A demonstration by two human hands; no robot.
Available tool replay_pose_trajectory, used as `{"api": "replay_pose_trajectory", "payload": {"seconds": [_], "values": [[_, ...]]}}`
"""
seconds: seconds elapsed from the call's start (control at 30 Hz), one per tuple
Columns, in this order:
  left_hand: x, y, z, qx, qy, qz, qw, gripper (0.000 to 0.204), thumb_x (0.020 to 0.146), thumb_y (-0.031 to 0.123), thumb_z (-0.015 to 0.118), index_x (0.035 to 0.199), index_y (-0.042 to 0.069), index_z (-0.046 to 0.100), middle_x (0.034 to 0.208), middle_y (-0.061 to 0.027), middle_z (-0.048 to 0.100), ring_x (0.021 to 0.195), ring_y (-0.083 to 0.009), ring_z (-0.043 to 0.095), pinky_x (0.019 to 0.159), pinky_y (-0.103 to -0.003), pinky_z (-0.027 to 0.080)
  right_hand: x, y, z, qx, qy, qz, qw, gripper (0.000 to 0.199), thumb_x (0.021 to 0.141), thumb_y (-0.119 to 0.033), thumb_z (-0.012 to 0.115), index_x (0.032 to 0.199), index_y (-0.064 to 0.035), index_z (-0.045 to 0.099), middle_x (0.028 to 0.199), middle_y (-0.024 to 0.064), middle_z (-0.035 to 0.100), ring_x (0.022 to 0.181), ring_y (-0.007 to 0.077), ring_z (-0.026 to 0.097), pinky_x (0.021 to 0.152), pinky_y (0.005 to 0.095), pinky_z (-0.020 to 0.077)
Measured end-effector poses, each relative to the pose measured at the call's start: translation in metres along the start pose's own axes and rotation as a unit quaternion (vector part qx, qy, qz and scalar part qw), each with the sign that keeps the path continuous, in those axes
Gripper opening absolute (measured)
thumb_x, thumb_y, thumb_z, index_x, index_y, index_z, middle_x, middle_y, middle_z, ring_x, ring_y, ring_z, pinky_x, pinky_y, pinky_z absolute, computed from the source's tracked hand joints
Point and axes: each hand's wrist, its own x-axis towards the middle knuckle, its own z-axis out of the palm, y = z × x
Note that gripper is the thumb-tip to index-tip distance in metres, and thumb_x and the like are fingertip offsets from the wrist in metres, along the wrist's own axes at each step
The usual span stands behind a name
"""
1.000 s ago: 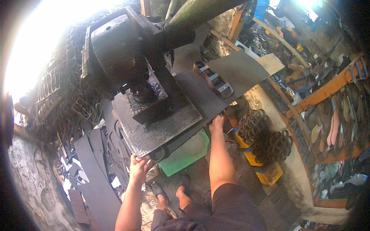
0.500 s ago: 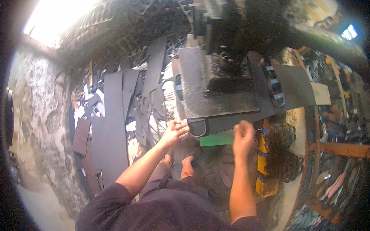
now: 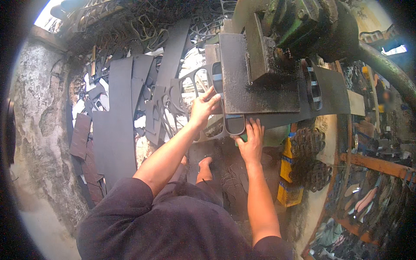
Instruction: The person repeatedly places rectangular rubber sheets under a manual press, aligns them, and pulls the lever to cut out a slipper-shaped piece. The cut pieces are removed and set aside while the remaining sheet is repositioned for the next cut.
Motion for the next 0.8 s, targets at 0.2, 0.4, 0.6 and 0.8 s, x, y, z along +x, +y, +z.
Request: {"api": "replay_pose_trajectory", "payload": {"seconds": [0.2,0.4,0.6,0.8], "values": [[-0.007,0.01,0.002,0.042,-0.025,0.002,0.999,0.07,0.096,0.021,0.077,0.154,-0.001,0.045,0.146,-0.017,0.056,0.113,-0.0173,0.065,0.099,-0.032,0.056,-0.007,0.006,0.003,0.037,-0.025,0.029,0.999,0.071,0.075,-0.024,0.085,0.139,-0.006,0.06,0.15,0.0131,0.054,0.145,0.0426,0.042,0.122,0.0581,0.0297],[-0.012,0.022,0.004,0.088,-0.026,0.001,0.996,0.073,0.095,0.026,0.078,0.154,0.0,0.044,0.144,-0.0159,0.059,0.11,-0.0158,0.066,0.096,-0.031,0.057,-0.008,0.009,0.005,0.065,-0.015,0.028,0.997,0.067,0.077,-0.022,0.084,0.139,-0.0064,0.062,0.151,0.0123,0.055,0.146,0.0417,0.041,0.123,0.0561,0.0285],[-0.01,0.023,0.003,0.076,-0.04,-0.004,0.996,0.073,0.096,0.024,0.078,0.154,-0.003,0.043,0.148,-0.019,0.056,0.116,-0.0167,0.063,0.098,-0.029,0.056,-0.007,0.007,0.009,0.05,0.0,0.033,0.998,0.067,0.077,-0.024,0.084,0.138,-0.0062,0.063,0.151,0.012,0.055,0.146,0.0412,0.042,0.123,0.0552,0.0282],[-0.008,0.015,0.004,0.091,-0.032,0.0,0.995,0.069,0.097,0.02,0.075,0.154,-0.004,0.042,0.151,-0.0193,0.053,0.121,-0.0181,0.062,0.099,-0.031,0.058,-0.012,0.02,-0.001,0.008,-0.002,0.055,0.998,0.069,0.08,-0.032,0.084,0.142,-0.0153,0.062,0.151,0.0113,0.056,0.145,0.0406,0.043,0.122,0.0573,0.0293]]}}
